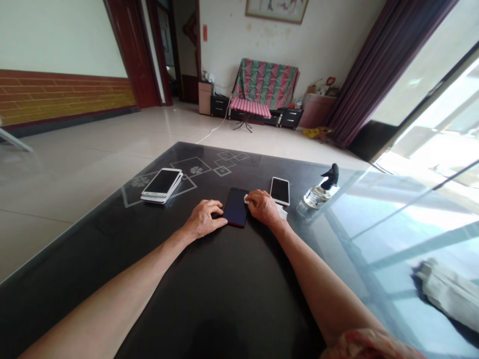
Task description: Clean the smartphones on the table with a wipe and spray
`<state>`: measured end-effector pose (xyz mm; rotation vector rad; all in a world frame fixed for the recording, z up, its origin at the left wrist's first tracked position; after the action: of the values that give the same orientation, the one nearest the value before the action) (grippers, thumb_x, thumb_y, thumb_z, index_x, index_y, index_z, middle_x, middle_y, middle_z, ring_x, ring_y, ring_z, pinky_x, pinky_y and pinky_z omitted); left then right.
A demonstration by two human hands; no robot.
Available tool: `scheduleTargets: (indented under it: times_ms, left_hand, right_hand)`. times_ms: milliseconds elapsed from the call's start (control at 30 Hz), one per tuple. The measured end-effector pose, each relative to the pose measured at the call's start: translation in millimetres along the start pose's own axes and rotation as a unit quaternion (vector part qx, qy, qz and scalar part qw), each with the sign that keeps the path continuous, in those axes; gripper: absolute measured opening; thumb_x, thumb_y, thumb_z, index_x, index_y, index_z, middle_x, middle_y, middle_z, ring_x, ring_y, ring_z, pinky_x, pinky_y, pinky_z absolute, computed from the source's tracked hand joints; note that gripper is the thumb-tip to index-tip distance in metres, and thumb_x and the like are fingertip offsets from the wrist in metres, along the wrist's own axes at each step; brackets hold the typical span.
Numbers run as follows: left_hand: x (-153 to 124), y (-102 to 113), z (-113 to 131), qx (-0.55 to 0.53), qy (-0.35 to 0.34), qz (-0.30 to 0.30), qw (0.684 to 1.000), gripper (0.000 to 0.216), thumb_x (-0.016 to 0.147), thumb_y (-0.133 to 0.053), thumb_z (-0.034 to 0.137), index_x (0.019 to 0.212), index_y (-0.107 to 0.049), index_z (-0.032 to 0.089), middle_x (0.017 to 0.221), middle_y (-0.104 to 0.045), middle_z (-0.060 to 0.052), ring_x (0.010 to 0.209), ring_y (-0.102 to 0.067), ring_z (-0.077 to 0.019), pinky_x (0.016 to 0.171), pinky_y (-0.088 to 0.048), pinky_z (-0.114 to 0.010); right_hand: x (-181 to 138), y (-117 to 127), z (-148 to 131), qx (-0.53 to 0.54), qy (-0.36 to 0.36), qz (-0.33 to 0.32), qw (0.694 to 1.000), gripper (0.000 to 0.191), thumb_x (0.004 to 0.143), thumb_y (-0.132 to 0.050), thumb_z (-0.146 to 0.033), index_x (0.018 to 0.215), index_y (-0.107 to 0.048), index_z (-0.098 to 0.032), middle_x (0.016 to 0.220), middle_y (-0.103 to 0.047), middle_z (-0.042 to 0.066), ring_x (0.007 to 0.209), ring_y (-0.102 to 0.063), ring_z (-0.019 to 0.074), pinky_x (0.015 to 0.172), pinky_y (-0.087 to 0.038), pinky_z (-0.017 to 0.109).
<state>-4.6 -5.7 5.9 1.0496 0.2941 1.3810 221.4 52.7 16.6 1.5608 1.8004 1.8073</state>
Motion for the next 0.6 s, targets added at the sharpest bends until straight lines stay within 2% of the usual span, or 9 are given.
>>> scheduleTargets:
  times_ms: [167, 333, 467, 600]
  left_hand:
    - [0.1, -0.2, -0.6, 0.001, -0.002, -0.001, 1.000, 0.012, 0.067, -0.077, 0.031, 0.076, -0.074, 0.023, 0.106, -0.072, -0.003, 0.100, -0.063, -0.0237, 0.091, -0.049, -0.038]
    - [-0.4, -0.7, -1.0, 0.003, -0.005, 0.005, 1.000, 0.013, 0.067, -0.076, 0.032, 0.077, -0.075, 0.023, 0.107, -0.072, -0.003, 0.101, -0.063, -0.0239, 0.092, -0.049, -0.038]
    - [-0.5, -0.5, -0.9, -0.001, -0.001, 0.004, 1.000, 0.012, 0.067, -0.076, 0.031, 0.076, -0.074, 0.024, 0.106, -0.072, -0.003, 0.100, -0.063, -0.0237, 0.091, -0.050, -0.038]
    - [-0.3, 0.5, 0.1, -0.002, -0.001, 0.001, 1.000, 0.011, 0.067, -0.076, 0.030, 0.076, -0.074, 0.024, 0.106, -0.072, -0.003, 0.099, -0.063, -0.0235, 0.091, -0.050, -0.038]
  right_hand:
    - [-4.7, 1.4, -5.8, 0.018, 0.037, -0.004, 0.999, 0.021, 0.077, -0.058, -0.010, 0.090, -0.071, -0.020, 0.101, -0.070, 0.006, 0.091, -0.064, 0.0189, 0.089, -0.046, 0.033]
    - [-5.4, -0.5, -16.6, 0.049, 0.085, -0.036, 0.994, 0.019, 0.073, -0.059, -0.009, 0.084, -0.070, -0.020, 0.098, -0.071, 0.004, 0.088, -0.063, 0.0180, 0.087, -0.046, 0.032]
    - [-2.8, -0.4, -10.1, 0.032, 0.049, -0.020, 0.998, 0.019, 0.076, -0.057, -0.008, 0.080, -0.070, -0.021, 0.095, -0.071, 0.004, 0.087, -0.063, 0.0178, 0.087, -0.046, 0.032]
    - [-2.5, 1.7, -1.8, 0.008, 0.016, -0.005, 1.000, 0.021, 0.080, -0.055, -0.010, 0.086, -0.071, -0.021, 0.099, -0.071, 0.006, 0.090, -0.064, 0.0186, 0.089, -0.045, 0.033]
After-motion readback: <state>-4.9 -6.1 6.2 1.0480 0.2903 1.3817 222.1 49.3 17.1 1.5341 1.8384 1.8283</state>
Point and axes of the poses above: each hand's wrist, its own x-axis towards the middle knuckle, its own y-axis out of the back of the hand, z = x × y, the point moved 1 cm from there along x, towards the middle knuckle
